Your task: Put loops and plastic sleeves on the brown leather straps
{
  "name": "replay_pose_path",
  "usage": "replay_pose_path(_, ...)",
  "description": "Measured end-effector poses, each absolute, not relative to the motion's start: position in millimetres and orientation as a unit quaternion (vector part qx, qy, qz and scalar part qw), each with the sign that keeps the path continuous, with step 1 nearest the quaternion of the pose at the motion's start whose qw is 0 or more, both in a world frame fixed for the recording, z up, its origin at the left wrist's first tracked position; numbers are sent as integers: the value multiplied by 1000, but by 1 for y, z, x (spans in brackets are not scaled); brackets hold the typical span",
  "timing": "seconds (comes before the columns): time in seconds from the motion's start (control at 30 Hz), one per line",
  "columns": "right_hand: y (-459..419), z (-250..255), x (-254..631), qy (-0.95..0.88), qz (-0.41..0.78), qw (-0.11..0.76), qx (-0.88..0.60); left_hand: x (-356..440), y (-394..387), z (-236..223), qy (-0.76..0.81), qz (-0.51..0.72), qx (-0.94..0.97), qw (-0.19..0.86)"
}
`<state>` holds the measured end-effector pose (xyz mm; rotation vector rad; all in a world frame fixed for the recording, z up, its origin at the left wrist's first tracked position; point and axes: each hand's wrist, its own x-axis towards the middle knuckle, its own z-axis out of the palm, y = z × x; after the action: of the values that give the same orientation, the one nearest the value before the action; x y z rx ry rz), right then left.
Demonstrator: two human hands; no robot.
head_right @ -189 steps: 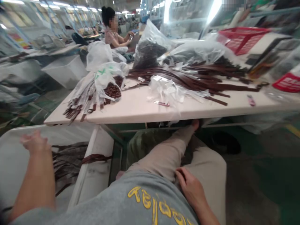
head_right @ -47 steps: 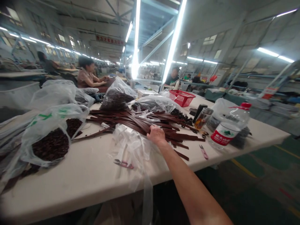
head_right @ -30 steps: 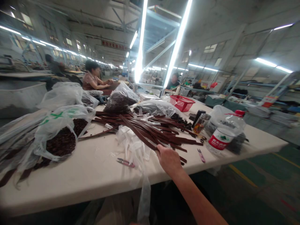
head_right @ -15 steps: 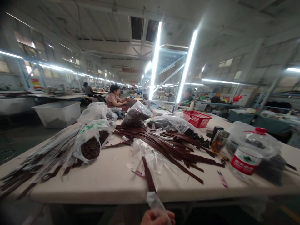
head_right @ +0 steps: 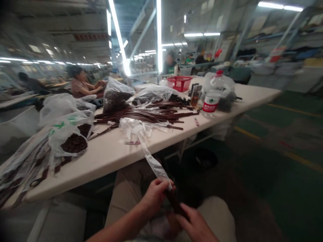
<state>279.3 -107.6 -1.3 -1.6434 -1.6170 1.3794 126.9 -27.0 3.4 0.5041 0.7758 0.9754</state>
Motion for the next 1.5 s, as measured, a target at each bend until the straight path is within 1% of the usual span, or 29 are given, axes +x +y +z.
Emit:
replay_pose_path(0.07, -92, 10, 255, -564, 538, 286, -558, 121, -32, 7, 365, 433, 241, 788)
replay_pose_path(0.13, -73, 24, 240, -549, 547, 326, -541, 111, -28, 11, 369, 451, 237, 777)
replay_pose_path(0.23, -64, 40, 243, -540, 527, 357, -551, 91, -12, 21, 377, 513, 178, 750)
replay_pose_path(0.33, -83, 43, 265, -532, 508, 364, -572, 76, 2, 32, 393, 522, 105, 750)
replay_pose_path(0.43, -112, 41, 282, -546, 491, 346, -583, 74, 7, 39, 405, 508, 62, 758)
replay_pose_path(0.57, -139, 44, 283, -591, 439, 283, -615, 82, 6, 41, 409, 486, 48, 770)
replay_pose_path(0.73, -143, 36, 275, -637, 358, 201, -653, 87, 1, 39, 408, 475, 50, 778)
replay_pose_path(0.87, -135, 25, 270, -660, 310, 162, -665, 87, -4, 37, 410, 464, 64, 783)
replay_pose_path(1.03, -130, 20, 263, -684, 277, 153, -657, 83, -8, 32, 414, 457, 63, 785)
replay_pose_path(1.23, -133, 21, 263, -672, 280, 187, -660, 77, -3, 33, 418, 478, 23, 772)
replay_pose_path(1.4, -129, 22, 260, -676, 265, 164, -668, 79, -4, 34, 412, 476, 29, 776)
replay_pose_path(1.5, -127, 22, 259, -681, 256, 173, -664, 80, -5, 35, 416, 474, 35, 776)
